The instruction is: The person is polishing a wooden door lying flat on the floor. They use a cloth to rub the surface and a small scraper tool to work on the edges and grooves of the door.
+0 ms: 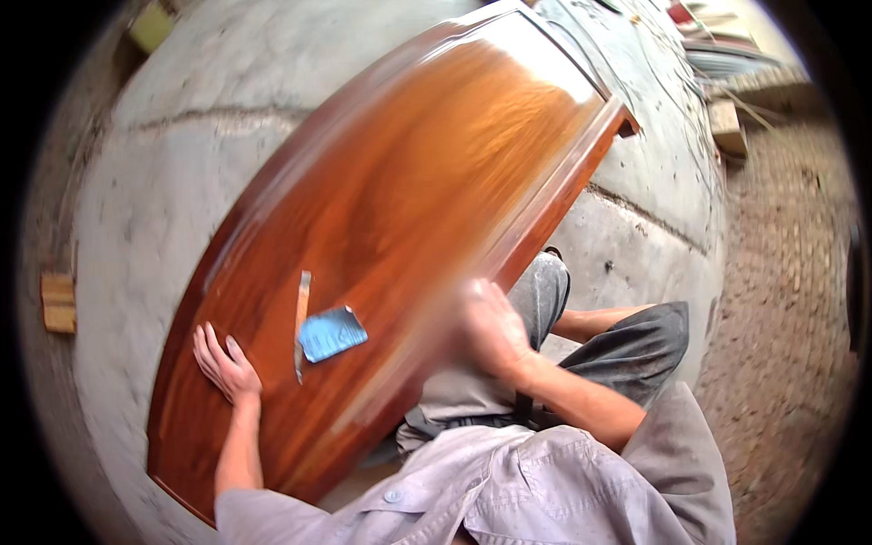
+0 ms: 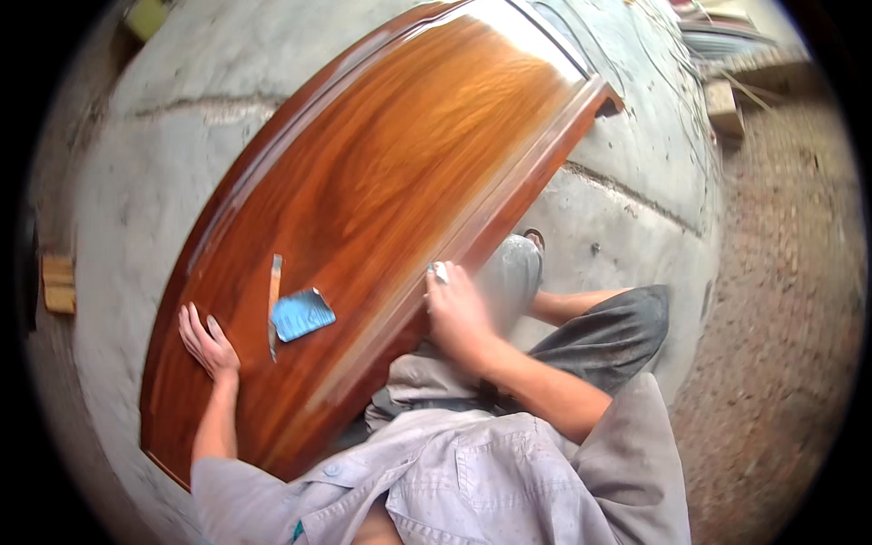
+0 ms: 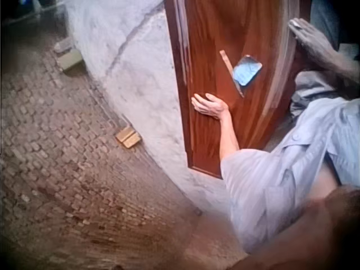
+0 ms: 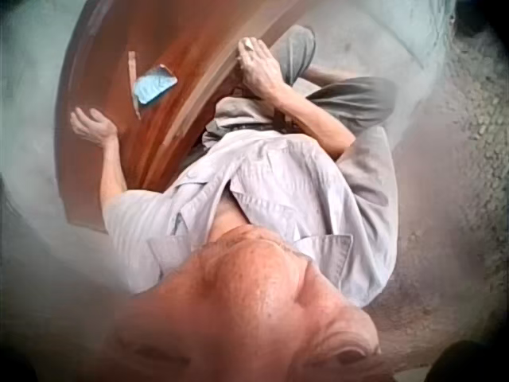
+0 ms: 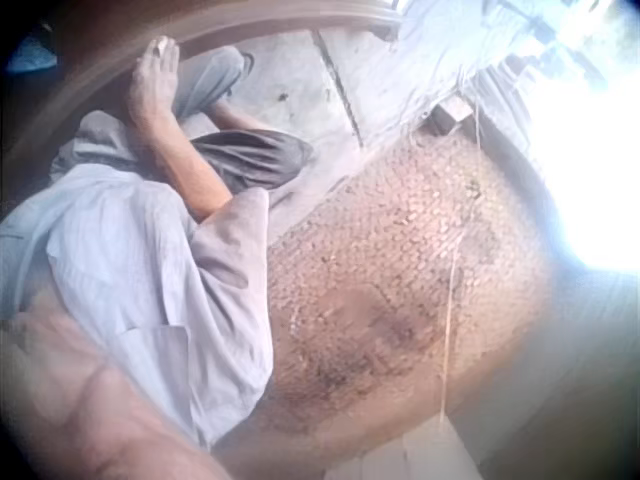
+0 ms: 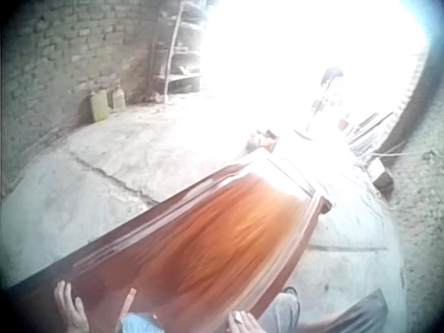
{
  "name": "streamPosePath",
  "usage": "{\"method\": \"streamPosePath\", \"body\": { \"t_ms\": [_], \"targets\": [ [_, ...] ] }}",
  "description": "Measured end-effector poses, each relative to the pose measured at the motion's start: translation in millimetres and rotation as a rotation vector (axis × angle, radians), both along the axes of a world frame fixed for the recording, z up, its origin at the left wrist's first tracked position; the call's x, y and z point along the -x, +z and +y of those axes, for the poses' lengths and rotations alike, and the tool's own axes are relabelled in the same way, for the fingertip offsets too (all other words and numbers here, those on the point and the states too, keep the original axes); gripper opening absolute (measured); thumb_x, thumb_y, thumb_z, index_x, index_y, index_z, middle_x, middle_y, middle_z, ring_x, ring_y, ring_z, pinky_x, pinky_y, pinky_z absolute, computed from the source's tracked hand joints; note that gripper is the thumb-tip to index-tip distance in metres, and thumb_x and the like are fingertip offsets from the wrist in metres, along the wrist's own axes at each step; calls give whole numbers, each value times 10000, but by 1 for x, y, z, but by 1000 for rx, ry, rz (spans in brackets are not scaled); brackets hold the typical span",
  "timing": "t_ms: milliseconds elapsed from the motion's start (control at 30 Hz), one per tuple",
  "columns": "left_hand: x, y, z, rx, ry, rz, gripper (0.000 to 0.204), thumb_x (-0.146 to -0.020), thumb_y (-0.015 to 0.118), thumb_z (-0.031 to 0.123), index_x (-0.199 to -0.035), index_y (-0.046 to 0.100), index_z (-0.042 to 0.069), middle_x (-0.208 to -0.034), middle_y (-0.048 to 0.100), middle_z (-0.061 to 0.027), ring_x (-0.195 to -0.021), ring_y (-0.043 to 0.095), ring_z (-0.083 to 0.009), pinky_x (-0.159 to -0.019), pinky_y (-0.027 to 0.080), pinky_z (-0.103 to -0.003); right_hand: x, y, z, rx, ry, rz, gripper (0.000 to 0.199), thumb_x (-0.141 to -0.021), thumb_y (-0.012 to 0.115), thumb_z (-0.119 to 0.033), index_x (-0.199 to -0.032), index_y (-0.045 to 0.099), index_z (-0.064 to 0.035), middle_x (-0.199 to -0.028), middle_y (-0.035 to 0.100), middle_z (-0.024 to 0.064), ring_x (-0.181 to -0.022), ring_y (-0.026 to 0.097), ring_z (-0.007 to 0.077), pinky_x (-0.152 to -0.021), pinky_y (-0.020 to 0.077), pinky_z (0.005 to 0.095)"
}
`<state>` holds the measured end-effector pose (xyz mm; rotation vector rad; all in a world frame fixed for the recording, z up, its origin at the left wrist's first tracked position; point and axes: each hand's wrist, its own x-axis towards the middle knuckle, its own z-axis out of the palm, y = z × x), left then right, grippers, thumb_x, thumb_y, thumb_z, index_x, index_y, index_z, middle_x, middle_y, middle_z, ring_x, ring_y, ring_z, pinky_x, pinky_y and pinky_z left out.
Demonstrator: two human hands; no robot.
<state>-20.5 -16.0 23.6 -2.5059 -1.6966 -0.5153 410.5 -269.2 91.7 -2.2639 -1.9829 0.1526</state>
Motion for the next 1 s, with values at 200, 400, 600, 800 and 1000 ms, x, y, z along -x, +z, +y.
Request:
{"method": "streamPosePath", "body": {
  "t_ms": [200, 400, 600, 800, 1000],
  "targets": [
    [-8, -15, 10, 30, -48, 0, 522, -1091, 468, 334, -1521, 477, 37, -1575, 441, -201, -1463, 393, -390, -1221, 298, -529, -201, -43, 46, -161, -473, -239, 363, -807, 585, -27, -1147, 640, 90, -1169, 660, 294, -1183, 623, 428, -1109, 454, 480],
    [3, -4, 9, 37, -8, 21, 525, -1096, 451, 344, -1520, 468, 35, -1582, 425, -203, -1462, 391, -387, -1221, 297, -525, -38, -24, 1, 76, -309, 130, 548, -843, 522, 1, -1373, 493, 135, -1422, 504, 403, -1401, 475, 486, -1216, 358, 519],
    [-19, -24, 10, 55, -20, 14, 512, -1102, 442, 343, -1518, 466, 47, -1582, 421, -197, -1465, 389, -380, -1213, 307, -521, -221, -34, 29, -109, -560, -191, 482, -876, 546, -34, -1331, 572, 123, -1374, 586, 346, -1356, 534, 447, -1224, 360, 487],
    [7, -9, 10, 43, 20, 67, 509, -1101, 445, 334, -1520, 459, 45, -1599, 400, -186, -1477, 372, -377, -1212, 308, -530, -79, -4, 12, 17, -323, 151, 543, -858, 534, -40, -1367, 516, 148, -1364, 592, 337, -1331, 562, 449, -1209, 369, 522],
    [-19, -22, 12, 50, -33, 5, 521, -1103, 440, 348, -1521, 452, 39, -1585, 416, -200, -1465, 388, -390, -1212, 309, -530, -270, -22, 35, -34, -487, -258, 447, -878, 521, -22, -1301, 594, 102, -1363, 615, 290, -1324, 569, 401, -1193, 402, 468]
  ]
}}
